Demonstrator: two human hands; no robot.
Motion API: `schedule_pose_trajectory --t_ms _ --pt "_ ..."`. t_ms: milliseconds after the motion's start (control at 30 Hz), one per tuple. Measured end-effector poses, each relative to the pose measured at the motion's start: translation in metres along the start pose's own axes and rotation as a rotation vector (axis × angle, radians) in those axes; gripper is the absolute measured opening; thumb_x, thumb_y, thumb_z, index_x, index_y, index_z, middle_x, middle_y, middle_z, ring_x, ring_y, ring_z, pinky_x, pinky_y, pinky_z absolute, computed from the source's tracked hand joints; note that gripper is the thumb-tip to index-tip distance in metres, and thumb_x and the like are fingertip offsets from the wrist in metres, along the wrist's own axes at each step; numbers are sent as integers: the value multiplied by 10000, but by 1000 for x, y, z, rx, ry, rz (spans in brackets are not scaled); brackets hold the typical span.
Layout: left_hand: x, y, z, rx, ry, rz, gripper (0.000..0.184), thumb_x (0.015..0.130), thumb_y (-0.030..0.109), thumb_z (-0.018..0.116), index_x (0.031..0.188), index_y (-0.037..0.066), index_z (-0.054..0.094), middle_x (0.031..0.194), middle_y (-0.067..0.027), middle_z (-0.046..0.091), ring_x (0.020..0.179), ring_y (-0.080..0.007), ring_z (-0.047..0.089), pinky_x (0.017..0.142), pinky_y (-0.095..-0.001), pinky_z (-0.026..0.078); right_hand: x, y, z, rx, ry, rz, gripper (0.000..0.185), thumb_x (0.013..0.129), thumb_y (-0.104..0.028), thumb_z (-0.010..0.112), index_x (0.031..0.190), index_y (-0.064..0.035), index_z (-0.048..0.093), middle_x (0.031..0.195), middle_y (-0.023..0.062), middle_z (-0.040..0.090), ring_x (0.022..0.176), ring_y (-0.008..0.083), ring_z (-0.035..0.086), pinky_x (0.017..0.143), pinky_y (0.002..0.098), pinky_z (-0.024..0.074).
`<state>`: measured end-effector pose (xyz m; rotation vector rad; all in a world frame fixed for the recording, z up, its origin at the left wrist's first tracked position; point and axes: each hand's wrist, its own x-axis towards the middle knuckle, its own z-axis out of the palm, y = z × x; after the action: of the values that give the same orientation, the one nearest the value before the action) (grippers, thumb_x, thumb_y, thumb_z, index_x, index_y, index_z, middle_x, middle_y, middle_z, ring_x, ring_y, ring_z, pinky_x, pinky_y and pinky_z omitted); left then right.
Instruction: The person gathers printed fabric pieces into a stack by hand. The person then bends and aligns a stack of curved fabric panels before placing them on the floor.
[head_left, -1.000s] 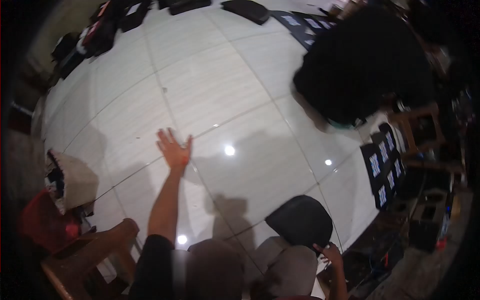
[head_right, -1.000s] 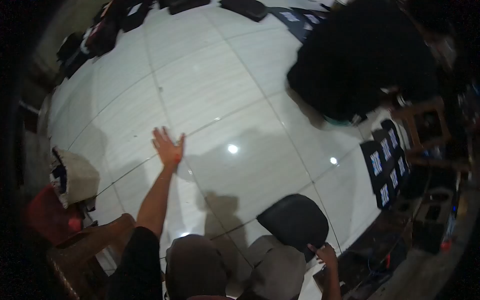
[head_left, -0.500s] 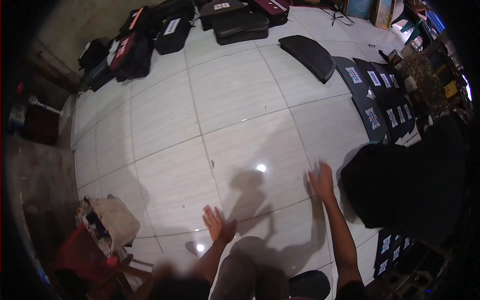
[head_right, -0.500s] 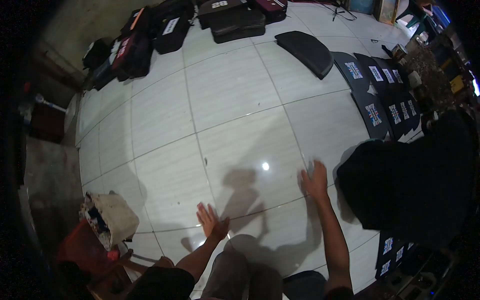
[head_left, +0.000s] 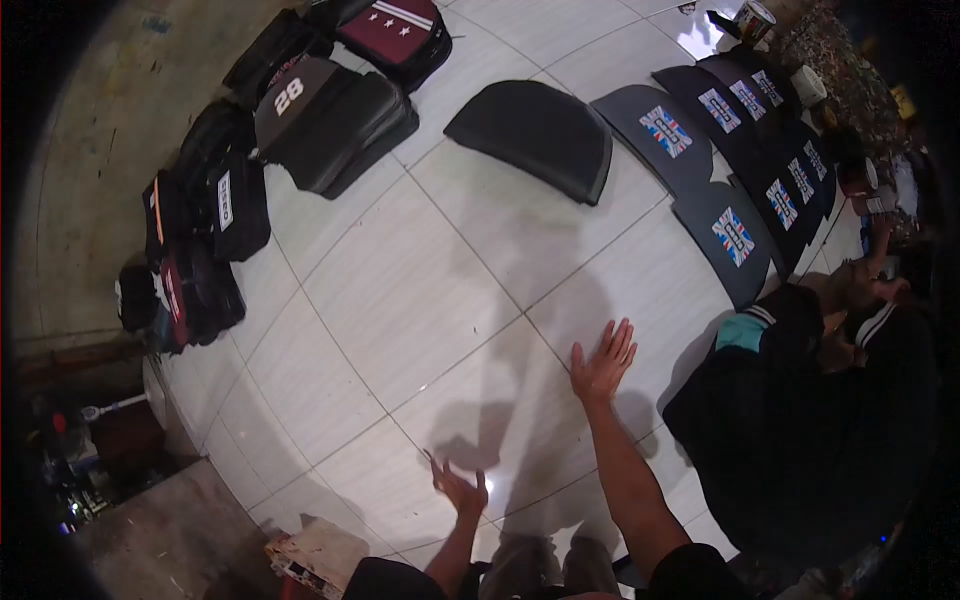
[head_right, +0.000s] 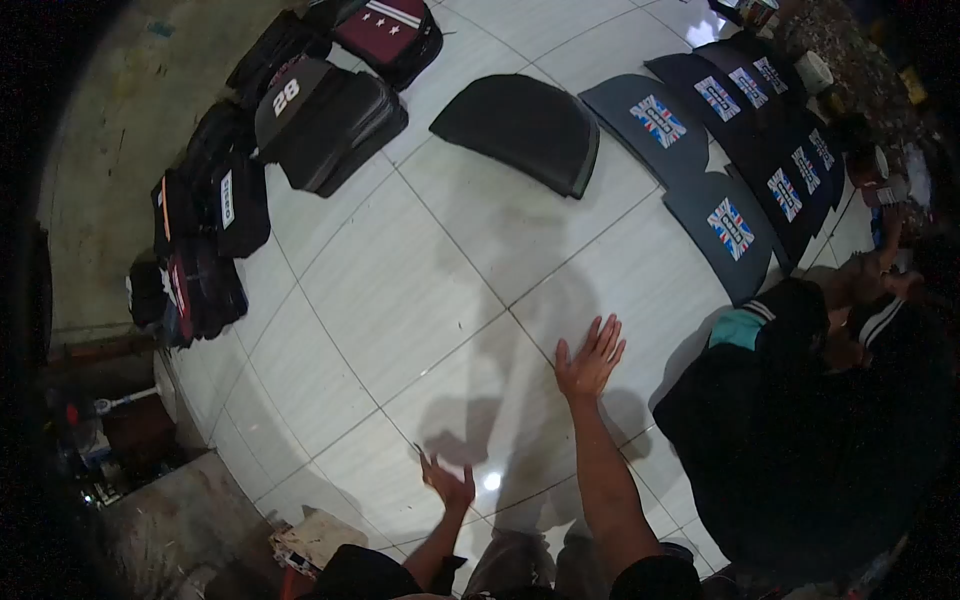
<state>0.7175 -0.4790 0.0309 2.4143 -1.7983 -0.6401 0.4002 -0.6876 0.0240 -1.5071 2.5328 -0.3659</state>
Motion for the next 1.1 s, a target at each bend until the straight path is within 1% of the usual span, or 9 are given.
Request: schedule_pose_trajectory --t_ms 67,100,133,167,333,600,767,1000,1100 --pt "110 44 5 -298 302 257 952 757 227 742 1467 -62 178 1543 -294 99 1404 -451 194 1105 -546 343 3 -1 -4 -8 -13 4 834 902 -463 541 1508 28 245 1580 243 190 1477 381 166 1168 567 152" --pt "171 76 -17 68 178 274 849 719 221 740 1370 -123 317 1529 -320 195 1386 -468 241 1102 -528 261 3 -2 -4 -18 -23 8 837 903 -470 533 1508 31 244 1576 247 197 1476 384 168 1164 572 160" --pt "223 100 -6 -272 360 224 822 711 197 725 1367 -120 345 1533 -312 198 1379 -458 258 1098 -532 263 4 -2 -5 -26 -23 4 826 902 -470 526 1501 30 256 1570 251 209 1472 388 179 1160 575 175" --pt "277 115 -11 -197 450 342 861 724 250 751 1389 -109 338 1540 -309 183 1390 -451 243 1104 -526 249 4 -3 -5 -25 -28 1 826 902 -470 526 1501 30 256 1570 251 209 1472 388 179 1160 575 175" --pt "440 229 -20 -115 199 -444 1043 866 665 522 1525 -29 107 1595 -296 -50 1486 -422 -111 1148 -627 -49 4 4 3 -35 -72 9 842 887 -467 535 1504 15 227 1568 254 205 1465 414 173 1155 601 158" --pt "444 242 -2 202 297 -511 1100 838 725 492 1545 -2 68 1603 -275 -39 1497 -399 -79 1170 -599 -21 17 -3 3 18 -58 3 821 854 -384 561 1491 22 238 1563 247 211 1454 428 190 1163 611 116" --pt "444 236 4 190 309 -488 1107 829 732 487 1539 -14 82 1595 -296 -16 1493 -425 -48 1168 -607 1 93 -44 -6 204 -92 58 657 788 -246 635 1349 35 443 1437 226 406 1395 404 299 1139 589 156" --pt "440 248 -27 216 94 -554 1108 832 734 486 1553 9 61 1606 -263 -59 1493 -376 -126 1177 -567 -81 369 -279 -14 222 -49 -692 644 702 -343 770 1235 -52 552 1373 164 477 1359 336 367 1160 543 186" --pt "442 254 -43 132 109 -553 1095 824 717 496 1552 10 84 1598 -281 -76 1484 -416 -128 1169 -594 -77 416 -320 -4 -123 -357 -829 799 655 -479 780 1291 -53 552 1406 167 465 1377 301 362 1199 517 133"
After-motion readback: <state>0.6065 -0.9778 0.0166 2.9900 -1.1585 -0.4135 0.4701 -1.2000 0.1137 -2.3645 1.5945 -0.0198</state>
